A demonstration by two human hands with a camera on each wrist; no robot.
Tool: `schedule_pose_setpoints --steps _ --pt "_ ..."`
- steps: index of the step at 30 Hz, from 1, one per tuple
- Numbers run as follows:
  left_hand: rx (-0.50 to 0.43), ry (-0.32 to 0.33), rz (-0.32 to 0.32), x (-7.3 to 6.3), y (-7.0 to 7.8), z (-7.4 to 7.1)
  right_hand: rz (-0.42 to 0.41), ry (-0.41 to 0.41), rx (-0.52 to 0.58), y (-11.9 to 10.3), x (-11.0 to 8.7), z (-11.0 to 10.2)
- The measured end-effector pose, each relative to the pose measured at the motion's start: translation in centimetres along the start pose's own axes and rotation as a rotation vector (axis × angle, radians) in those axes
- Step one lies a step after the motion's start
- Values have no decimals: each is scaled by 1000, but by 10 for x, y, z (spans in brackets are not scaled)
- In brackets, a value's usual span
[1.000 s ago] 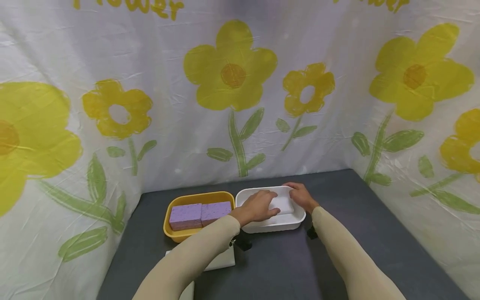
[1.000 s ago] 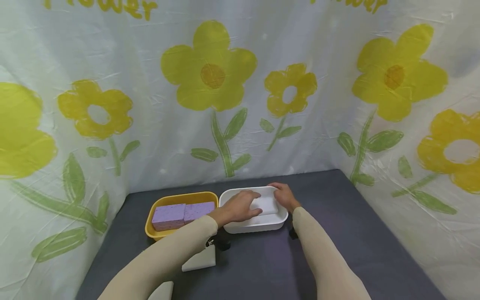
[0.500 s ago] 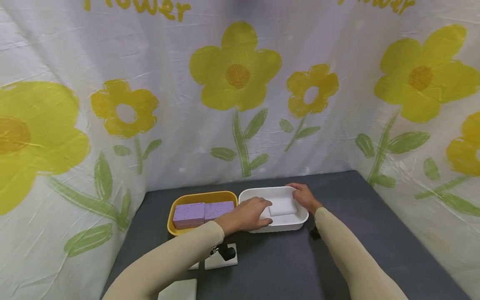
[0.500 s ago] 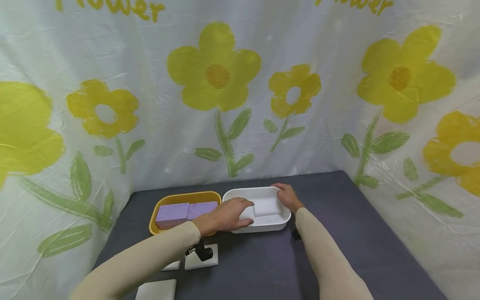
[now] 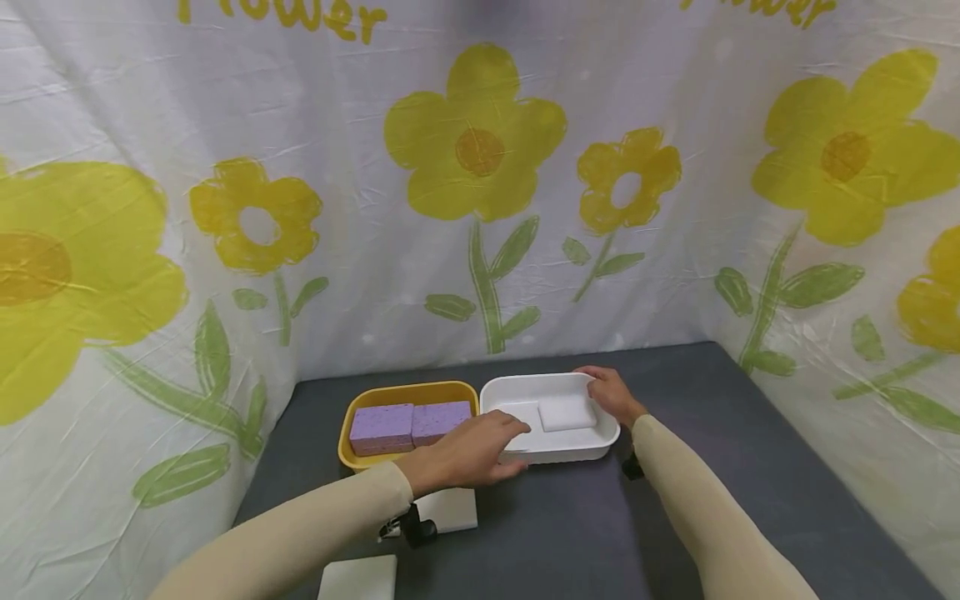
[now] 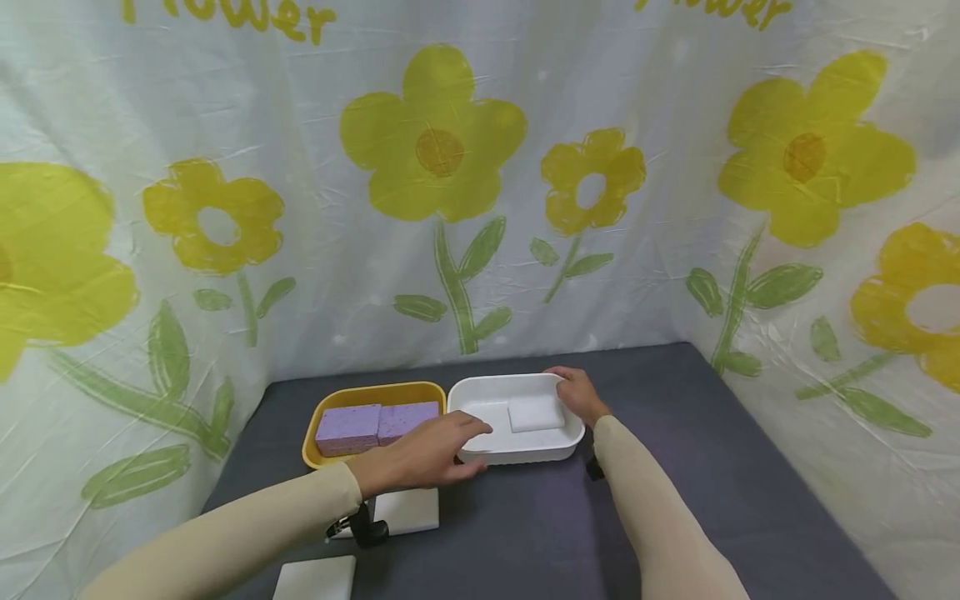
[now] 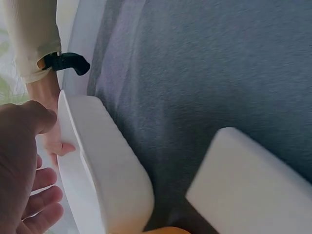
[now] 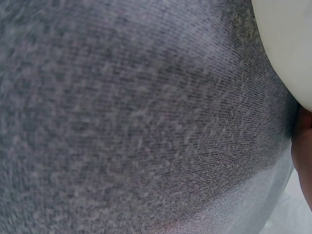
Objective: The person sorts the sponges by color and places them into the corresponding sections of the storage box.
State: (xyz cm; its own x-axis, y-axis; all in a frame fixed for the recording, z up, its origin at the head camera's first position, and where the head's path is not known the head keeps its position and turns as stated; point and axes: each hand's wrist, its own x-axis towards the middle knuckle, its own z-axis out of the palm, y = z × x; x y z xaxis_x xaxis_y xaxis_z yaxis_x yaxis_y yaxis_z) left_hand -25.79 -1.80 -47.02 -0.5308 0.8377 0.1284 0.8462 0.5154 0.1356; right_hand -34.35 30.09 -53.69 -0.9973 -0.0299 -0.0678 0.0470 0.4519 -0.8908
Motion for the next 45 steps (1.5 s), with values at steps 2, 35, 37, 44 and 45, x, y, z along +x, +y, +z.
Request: schedule_pose_setpoints --steps 2,35,37,44,45 --pt "-4 -3 -5 -9 1 -1 3 1 3 0 -1 0" --pt "-55 -75 -172 -104 -15 19 32 4 -16 2 5 0" --pt "-55 -90 -191 -106 -14 21 28 3 -13 2 6 -1" --pt "-48 -122 -227 -112 -15 32 33 -12 -26 1 4 1" --pt "-46 -120 -228 -112 -15 33 32 -13 -33 1 4 1"
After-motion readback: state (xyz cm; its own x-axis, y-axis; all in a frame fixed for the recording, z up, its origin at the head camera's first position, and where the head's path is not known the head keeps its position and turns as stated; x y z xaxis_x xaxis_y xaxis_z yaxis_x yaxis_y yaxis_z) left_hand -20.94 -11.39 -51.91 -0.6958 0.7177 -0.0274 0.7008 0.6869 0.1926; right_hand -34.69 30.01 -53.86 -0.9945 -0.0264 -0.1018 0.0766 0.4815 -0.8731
